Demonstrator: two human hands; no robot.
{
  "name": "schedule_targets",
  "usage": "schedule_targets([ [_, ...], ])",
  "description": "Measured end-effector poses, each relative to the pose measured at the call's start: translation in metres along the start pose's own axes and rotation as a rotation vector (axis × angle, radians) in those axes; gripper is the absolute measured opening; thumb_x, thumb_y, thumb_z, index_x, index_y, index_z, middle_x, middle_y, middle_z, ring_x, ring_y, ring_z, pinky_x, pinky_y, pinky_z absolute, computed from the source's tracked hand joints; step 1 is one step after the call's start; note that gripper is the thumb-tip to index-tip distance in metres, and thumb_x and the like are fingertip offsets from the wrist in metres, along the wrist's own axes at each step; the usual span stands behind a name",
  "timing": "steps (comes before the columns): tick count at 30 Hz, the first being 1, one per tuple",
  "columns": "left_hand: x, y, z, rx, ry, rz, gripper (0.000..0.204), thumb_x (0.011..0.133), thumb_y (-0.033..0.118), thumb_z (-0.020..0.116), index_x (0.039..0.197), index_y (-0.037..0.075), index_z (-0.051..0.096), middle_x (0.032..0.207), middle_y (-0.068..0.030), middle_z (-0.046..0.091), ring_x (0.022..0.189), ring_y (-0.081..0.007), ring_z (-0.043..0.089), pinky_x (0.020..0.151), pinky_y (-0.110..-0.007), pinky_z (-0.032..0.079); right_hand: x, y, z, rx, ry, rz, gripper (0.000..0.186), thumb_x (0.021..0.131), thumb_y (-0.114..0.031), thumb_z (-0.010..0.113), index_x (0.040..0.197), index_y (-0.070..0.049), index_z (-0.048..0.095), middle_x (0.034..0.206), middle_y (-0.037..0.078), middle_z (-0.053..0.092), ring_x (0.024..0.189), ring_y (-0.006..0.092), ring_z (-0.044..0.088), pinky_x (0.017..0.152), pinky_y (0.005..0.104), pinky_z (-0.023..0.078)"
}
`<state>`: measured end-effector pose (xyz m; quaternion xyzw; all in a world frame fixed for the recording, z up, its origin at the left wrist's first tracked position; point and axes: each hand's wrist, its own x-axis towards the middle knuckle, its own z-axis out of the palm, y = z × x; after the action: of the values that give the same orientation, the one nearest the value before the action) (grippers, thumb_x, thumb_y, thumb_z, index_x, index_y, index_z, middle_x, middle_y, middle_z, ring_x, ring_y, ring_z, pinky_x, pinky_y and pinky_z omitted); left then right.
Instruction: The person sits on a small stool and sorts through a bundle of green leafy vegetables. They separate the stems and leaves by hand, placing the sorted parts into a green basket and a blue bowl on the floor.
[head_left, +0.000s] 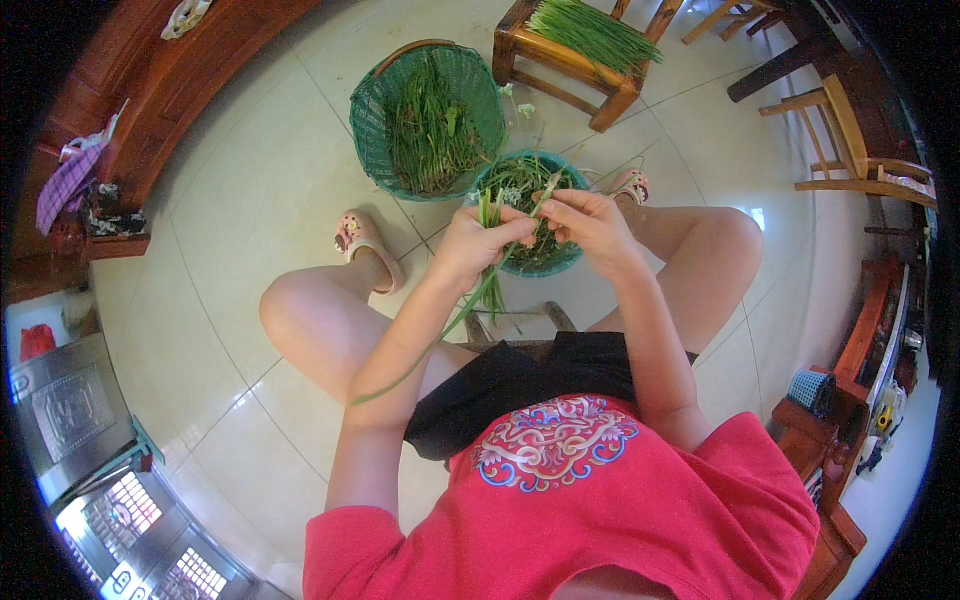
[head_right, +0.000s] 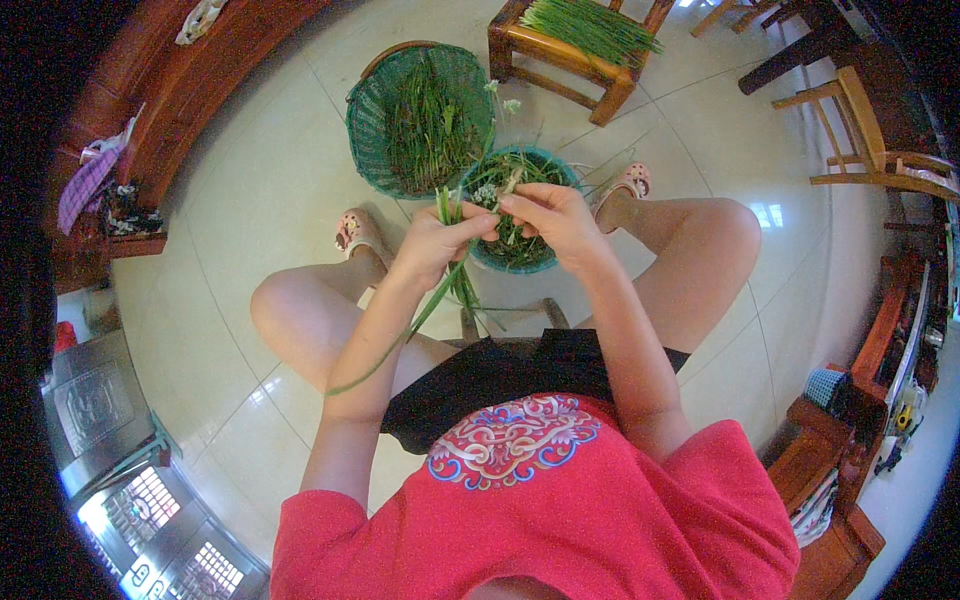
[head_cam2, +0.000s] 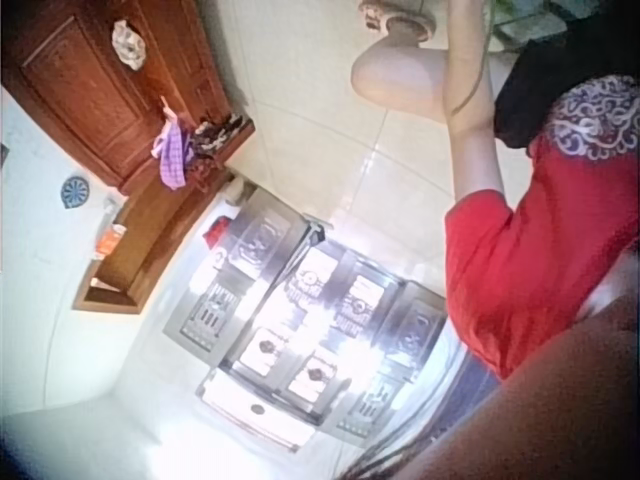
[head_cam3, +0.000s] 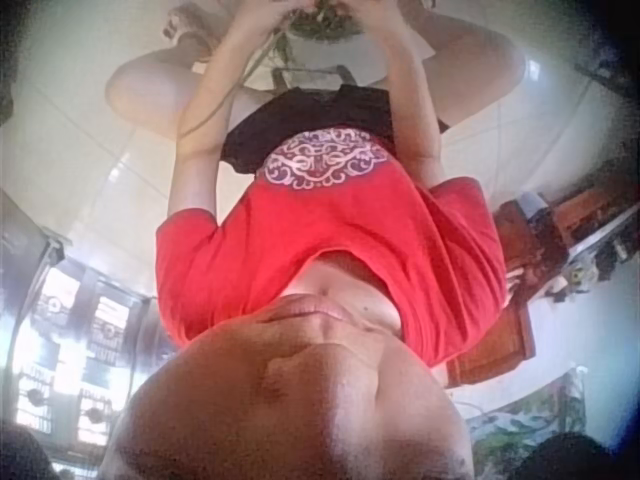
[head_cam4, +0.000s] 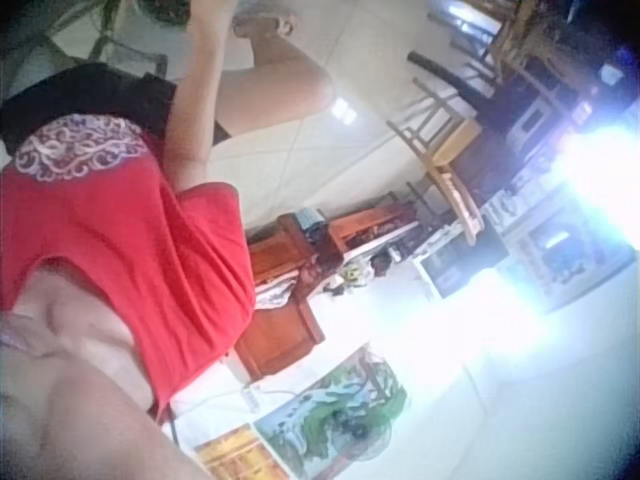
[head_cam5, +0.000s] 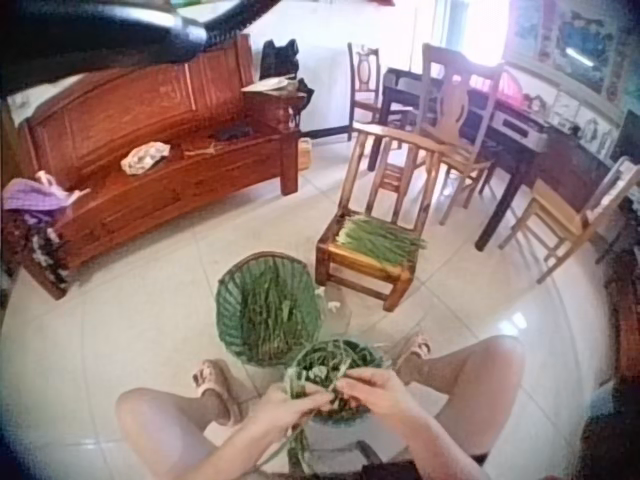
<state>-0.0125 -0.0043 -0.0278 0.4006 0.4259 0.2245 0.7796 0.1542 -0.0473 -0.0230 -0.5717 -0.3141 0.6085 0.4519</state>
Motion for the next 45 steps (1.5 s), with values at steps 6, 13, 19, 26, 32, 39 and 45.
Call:
schedule_targets([
  [6,-0.002,0.003,0.0,0.087,-0.006,0.033,0.013,0.069,0.011,0.065,0.076,0.0,0.061,0.066,-0.0052,0.06,0.056,-0.0075,0.052,0.048,-0.02,0.037,0.005,0.004,-0.005,-0.12,-0.028,-0.075,0.016,0.076,-0.016,0.058,0.078,-0.001,0.061,0.065,0.0,0.054,0.057,0.0049,0.045,0.053,0.0186,0.037],
  [13,0.012,-0.015,-0.001,0.509,0.125,0.262,0.012,0.07,0.009,0.063,0.072,-0.002,0.06,0.065,-0.0049,0.06,0.057,-0.0096,0.053,0.055,-0.024,0.043,0.013,0.017,-0.001,-0.992,0.233,-0.833,0.011,0.067,-0.011,0.058,0.069,-0.001,0.055,0.069,0.009,0.054,0.063,0.0236,0.051,0.054,0.0321,0.043],
  [19,0.002,-0.002,-0.014,0.462,0.224,0.267,0.014,0.072,0.009,0.062,0.082,-0.001,0.059,0.072,-0.0054,0.06,0.066,-0.0098,0.054,0.063,-0.023,0.043,0.029,0.021,-0.049,-1.495,0.316,-0.718,0.014,0.07,-0.017,0.055,0.075,-0.004,0.056,0.072,0.011,0.055,0.07,0.0279,0.054,0.058,0.037,0.045],
  [26,-0.009,0.012,0.0,-0.001,0.077,0.315,0.023,0.072,0.011,0.064,0.092,0.002,0.058,0.081,-0.0018,0.059,0.067,-0.0064,0.051,0.058,-0.019,0.039,0.022,0.001,-0.031,-1.556,0.083,-0.253,0.018,0.074,-0.021,0.054,0.073,-0.004,0.06,0.072,0.015,0.058,0.068,0.0296,0.058,0.059,0.0377,0.046],
  [32,-0.011,0.018,0.0,-0.041,0.083,0.312,0.021,0.071,0.011,0.065,0.089,0.004,0.058,0.075,0.0022,0.057,0.06,-0.0037,0.046,0.052,-0.018,0.033,0.006,-0.015,-0.002,-0.436,-0.054,-0.335,0.02,0.077,-0.011,0.053,0.094,-0.003,0.059,0.075,0.006,0.06,0.068,0.0143,0.055,0.059,0.0262,0.043],
  [39,-0.01,0.017,-0.001,0.02,0.019,0.271,0.018,0.071,0.012,0.065,0.086,0.004,0.058,0.073,0.001,0.058,0.059,-0.0039,0.046,0.049,-0.019,0.033,0.012,-0.011,0.027,0.018,-0.026,-0.292,0.016,0.079,-0.013,0.054,0.09,-0.002,0.059,0.076,-0.001,0.056,0.064,0.0059,0.046,0.058,0.0186,0.036],
  [45,-0.007,0.027,-0.017,-0.118,0.133,0.11,0.018,0.07,0.011,0.065,0.084,0.002,0.058,0.072,-0.0041,0.061,0.048,-0.0018,0.042,0.04,-0.016,0.027,0.021,-0.018,0.025,0.491,0.262,-0.129,0.017,0.081,-0.02,0.052,0.085,-0.003,0.054,0.077,0.005,0.056,0.068,0.0129,0.05,0.063,0.0256,0.039],
])
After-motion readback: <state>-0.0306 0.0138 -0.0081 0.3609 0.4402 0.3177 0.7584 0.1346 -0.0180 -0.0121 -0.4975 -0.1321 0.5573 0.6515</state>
